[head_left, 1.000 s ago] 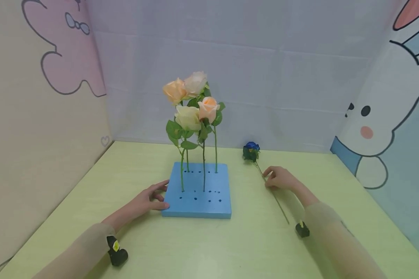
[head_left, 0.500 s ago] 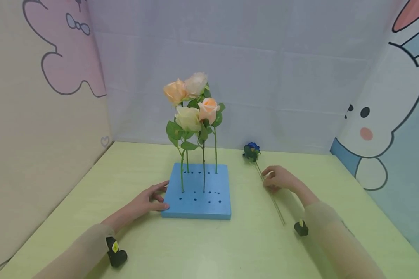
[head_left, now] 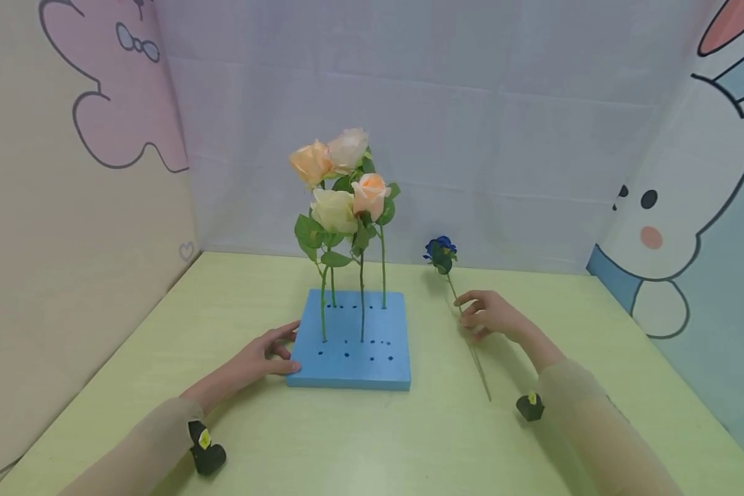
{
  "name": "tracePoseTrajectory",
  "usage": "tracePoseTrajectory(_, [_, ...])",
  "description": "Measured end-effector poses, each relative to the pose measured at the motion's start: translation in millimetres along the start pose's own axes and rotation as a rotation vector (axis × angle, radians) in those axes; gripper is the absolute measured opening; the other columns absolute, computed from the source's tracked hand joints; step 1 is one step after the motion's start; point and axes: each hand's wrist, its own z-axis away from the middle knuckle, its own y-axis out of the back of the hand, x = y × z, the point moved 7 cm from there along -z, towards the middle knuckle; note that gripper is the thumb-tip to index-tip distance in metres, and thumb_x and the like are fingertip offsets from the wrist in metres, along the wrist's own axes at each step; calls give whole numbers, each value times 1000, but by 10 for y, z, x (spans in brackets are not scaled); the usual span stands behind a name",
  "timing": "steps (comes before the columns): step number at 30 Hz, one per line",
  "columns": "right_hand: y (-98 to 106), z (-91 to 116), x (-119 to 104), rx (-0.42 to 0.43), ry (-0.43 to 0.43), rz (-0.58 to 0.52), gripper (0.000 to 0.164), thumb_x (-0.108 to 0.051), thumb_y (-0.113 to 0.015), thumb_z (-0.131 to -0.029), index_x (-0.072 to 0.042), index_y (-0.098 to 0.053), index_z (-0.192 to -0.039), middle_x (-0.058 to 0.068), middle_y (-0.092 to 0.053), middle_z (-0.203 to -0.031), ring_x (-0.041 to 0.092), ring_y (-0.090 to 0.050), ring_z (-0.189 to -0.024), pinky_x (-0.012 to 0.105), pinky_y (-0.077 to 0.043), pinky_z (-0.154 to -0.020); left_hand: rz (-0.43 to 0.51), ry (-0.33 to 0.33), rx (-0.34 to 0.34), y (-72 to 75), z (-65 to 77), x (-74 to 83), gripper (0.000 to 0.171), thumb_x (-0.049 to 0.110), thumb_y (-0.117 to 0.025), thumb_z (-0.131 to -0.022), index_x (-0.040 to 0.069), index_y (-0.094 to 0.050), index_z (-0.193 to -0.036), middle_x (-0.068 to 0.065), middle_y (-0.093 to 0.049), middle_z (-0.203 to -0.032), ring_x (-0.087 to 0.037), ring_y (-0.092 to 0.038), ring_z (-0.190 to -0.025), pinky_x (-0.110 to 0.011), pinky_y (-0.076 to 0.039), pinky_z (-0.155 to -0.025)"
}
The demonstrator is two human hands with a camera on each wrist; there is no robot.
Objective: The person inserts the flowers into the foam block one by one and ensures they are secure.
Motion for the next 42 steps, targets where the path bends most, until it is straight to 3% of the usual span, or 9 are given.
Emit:
tracePoseTrajectory(7, [-26,17,-155,72,21,-44,44,-5,-61,-92,2,-51,-134,22,-64,-102,20,-66,-79,40,-59,-65,-20,0,2,-6,2,12,86,31,-75,-87,15,-27,-157,-19,-44,-147,-18,-53,-108,-31,-44,-88])
tracePoseTrajectory(13, [-87,39,-299,122,81,-68,40,-5,-60,-94,-1,-51,-133,22,-63,-102,29,-68,-81,40,-59,-64,-8,12,7,-2,-7,-10,86,31,-76,-86,18,-28,-157,-17,-44,-148,-21,-52,-108,-34,-44,-90])
tracePoseTrajectory(18, [-120,82,-480,161,154,-96,34,-5,-58,-96,-5,-52,-129,31,-60,-106,37,-68,-83,40,-59,-63,-7,8,0,1,-4,-11,86,31,-76,-87,18,-27,-157,-19,-43,-149,-24,-51,-109,-36,-43,-89])
tracePoseTrajectory(29, [-178,159,-853,230,267,-140,33,-4,-60,-95,-5,-51,-127,29,-59,-105,16,-67,-74,39,-60,-64,-13,22,-1,-3,8,26,86,31,-75,-87,17,-27,-157,-19,-42,-150,-23,-52,-110,-34,-44,-89])
tracePoseTrajectory(42, [-259,148,-1096,279,370,-156,30,-4,-61,-95,-4,-54,-124,27,-60,-102,13,-68,-75,38,-60,-64,-6,25,4,6,-23,-22,87,32,-76,-86,19,-28,-157,-17,-43,-149,-23,-52,-109,-35,-43,-90])
